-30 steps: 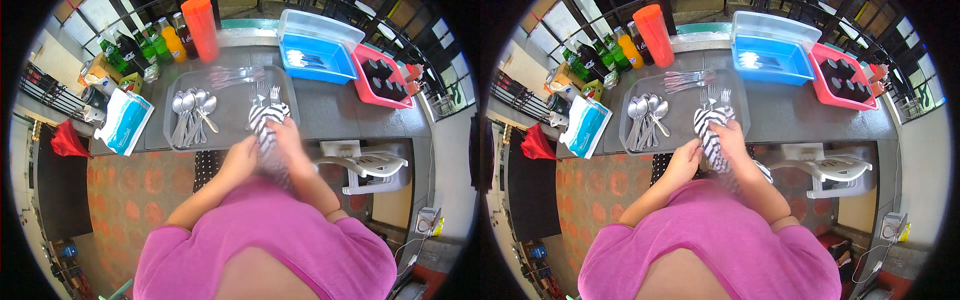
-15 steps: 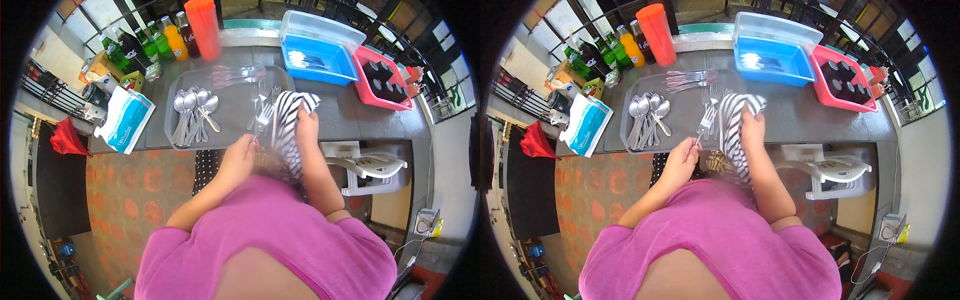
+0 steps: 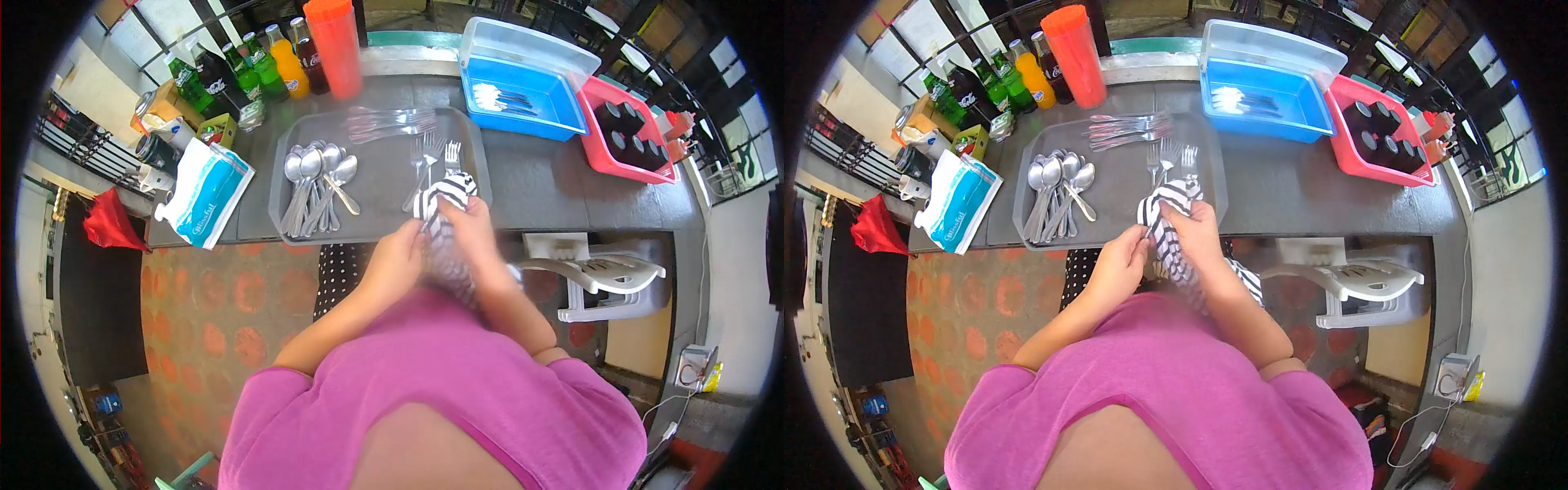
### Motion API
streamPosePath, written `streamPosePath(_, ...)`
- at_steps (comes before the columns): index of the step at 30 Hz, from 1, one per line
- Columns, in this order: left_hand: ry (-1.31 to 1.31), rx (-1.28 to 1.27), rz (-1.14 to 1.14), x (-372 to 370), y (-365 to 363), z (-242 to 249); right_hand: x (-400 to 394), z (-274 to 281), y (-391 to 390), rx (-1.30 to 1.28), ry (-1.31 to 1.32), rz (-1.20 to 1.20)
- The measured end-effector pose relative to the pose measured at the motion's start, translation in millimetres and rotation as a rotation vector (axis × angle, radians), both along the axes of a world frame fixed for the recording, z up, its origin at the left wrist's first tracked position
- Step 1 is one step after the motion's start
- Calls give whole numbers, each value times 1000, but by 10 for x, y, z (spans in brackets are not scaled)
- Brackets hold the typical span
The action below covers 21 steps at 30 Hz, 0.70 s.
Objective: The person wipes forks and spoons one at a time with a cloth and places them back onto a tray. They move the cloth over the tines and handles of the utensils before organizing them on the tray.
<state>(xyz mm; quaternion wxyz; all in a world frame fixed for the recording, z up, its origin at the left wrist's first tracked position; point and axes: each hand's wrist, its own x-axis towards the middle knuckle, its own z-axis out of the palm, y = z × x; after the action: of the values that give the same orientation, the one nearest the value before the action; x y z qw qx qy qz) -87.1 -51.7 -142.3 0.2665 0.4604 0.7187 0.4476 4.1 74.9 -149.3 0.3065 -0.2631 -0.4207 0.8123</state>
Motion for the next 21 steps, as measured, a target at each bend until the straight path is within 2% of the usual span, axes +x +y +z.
streamPosePath(2,42,-43,-10,-12,-21,-21,47,13,44,37,-25,50)
streamPosePath(4,14,33,-1,-8,-31,-34,84,29,78,47,-43,117)
streamPosePath(11,45,-1,-12,9,-20,19,82,-38,86,-9,28,80)
streamPosePath(21,89,-22,-36,7,-24,41,85,-61,103,55,-4,53)
